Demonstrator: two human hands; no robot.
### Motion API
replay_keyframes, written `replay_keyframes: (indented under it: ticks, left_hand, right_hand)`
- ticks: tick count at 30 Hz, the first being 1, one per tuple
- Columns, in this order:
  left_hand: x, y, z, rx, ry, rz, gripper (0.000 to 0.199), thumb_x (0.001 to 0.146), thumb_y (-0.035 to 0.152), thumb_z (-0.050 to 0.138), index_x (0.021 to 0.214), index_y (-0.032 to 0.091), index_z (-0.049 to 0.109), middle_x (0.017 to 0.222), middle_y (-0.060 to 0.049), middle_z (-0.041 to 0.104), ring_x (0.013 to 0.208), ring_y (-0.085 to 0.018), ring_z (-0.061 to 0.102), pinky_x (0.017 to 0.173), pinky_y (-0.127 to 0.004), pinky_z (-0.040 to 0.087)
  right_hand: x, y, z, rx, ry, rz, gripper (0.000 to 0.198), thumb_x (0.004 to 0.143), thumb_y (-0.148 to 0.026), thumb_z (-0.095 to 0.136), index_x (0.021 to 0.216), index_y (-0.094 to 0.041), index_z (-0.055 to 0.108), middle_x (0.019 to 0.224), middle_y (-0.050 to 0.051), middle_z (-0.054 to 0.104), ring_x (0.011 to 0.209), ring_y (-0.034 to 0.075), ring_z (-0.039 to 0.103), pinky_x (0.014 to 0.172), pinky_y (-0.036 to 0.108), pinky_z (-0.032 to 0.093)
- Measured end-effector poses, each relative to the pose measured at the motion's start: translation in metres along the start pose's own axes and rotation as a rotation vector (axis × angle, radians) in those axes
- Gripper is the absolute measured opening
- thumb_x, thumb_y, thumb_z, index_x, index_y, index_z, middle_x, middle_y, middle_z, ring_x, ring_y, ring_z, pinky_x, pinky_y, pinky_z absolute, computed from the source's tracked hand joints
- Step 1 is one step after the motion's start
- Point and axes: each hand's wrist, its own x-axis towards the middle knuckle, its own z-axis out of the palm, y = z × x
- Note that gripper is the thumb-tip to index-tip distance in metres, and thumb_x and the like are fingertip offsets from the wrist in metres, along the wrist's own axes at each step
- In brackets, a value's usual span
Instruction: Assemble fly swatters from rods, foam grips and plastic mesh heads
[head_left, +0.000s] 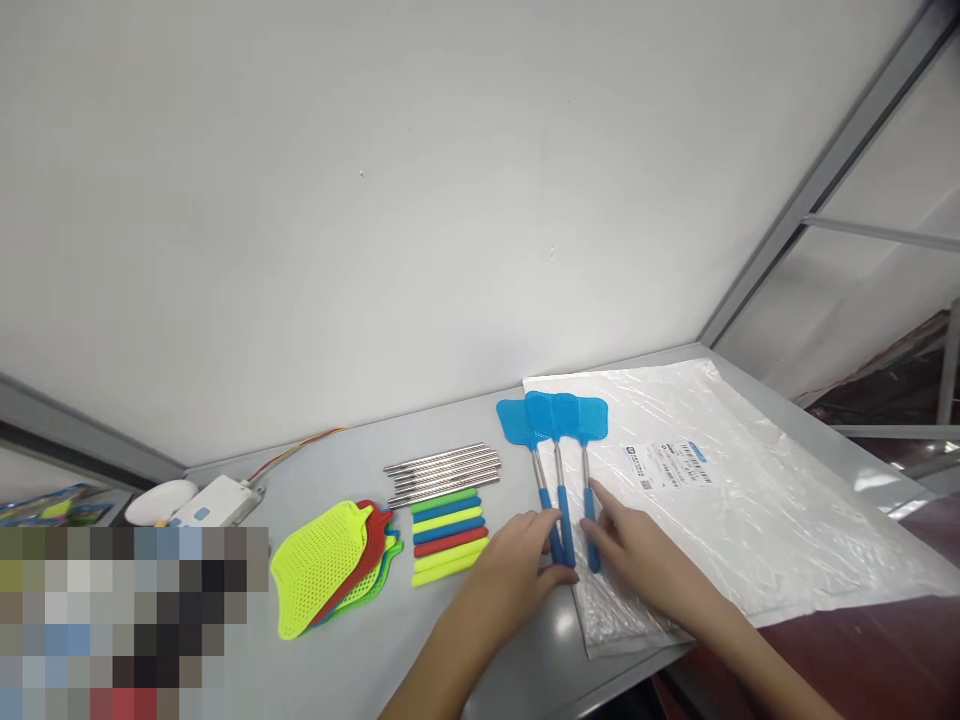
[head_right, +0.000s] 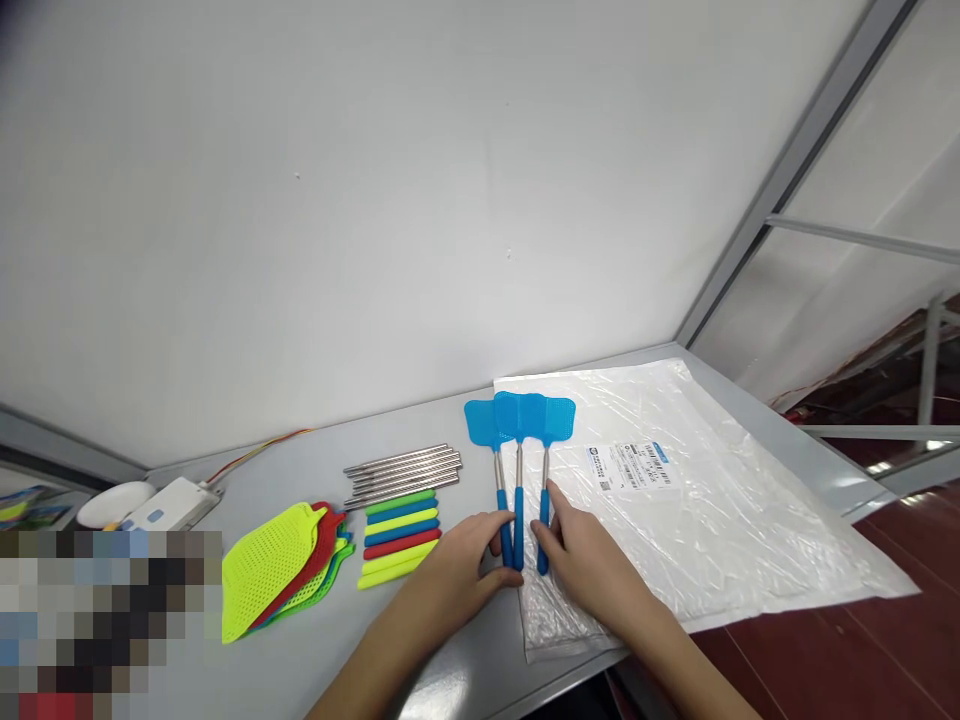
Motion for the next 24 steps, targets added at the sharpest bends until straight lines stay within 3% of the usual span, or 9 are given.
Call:
replay_keyframes:
  ticks: [5, 9, 16, 24]
  left_hand:
    - [0.003, -0.002, 0.002, 0.058, -0.01, 0.013, 0.037, 0.081, 0.024, 0.065, 0.118, 0.023, 0.06, 0.105, -0.007, 0.063, 0.099, -0.025, 0.057, 0.084, -0.034, 0.043]
    - [0.004, -0.004, 0.002, 0.053, -0.005, 0.055, 0.029, 0.082, 0.022, 0.063, 0.112, 0.023, 0.062, 0.102, -0.005, 0.064, 0.096, -0.023, 0.058, 0.08, -0.032, 0.043]
    - [0.004, -0.008, 0.0, 0.002, 0.008, 0.063, 0.026, 0.081, 0.022, 0.065, 0.106, 0.025, 0.064, 0.1, -0.002, 0.065, 0.093, -0.021, 0.059, 0.079, -0.03, 0.043]
    - [0.007, -0.01, 0.001, 0.003, 0.026, 0.084, 0.02, 0.082, 0.022, 0.062, 0.102, 0.023, 0.065, 0.094, -0.002, 0.065, 0.089, -0.021, 0.059, 0.077, -0.03, 0.044]
  right_hand:
    - [-0.013, -0.009, -0.002, -0.058, -0.085, -0.092, 0.05, 0.091, -0.033, 0.049, 0.139, -0.021, 0.046, 0.094, 0.008, 0.069, 0.081, 0.022, 0.064, 0.074, 0.035, 0.047]
    - [-0.019, -0.012, -0.005, -0.032, -0.145, -0.182, 0.046, 0.088, -0.03, 0.056, 0.133, -0.027, 0.052, 0.112, 0.007, 0.066, 0.095, 0.023, 0.062, 0.084, 0.036, 0.047]
    - [-0.013, -0.002, 0.006, -0.125, -0.107, -0.211, 0.042, 0.083, -0.017, 0.06, 0.124, -0.024, 0.059, 0.107, 0.007, 0.065, 0.098, 0.024, 0.061, 0.086, 0.037, 0.047]
    - [-0.012, 0.003, 0.013, -0.21, -0.037, -0.299, 0.033, 0.088, -0.02, 0.06, 0.121, -0.022, 0.059, 0.105, 0.007, 0.064, 0.098, 0.023, 0.061, 0.083, 0.037, 0.049]
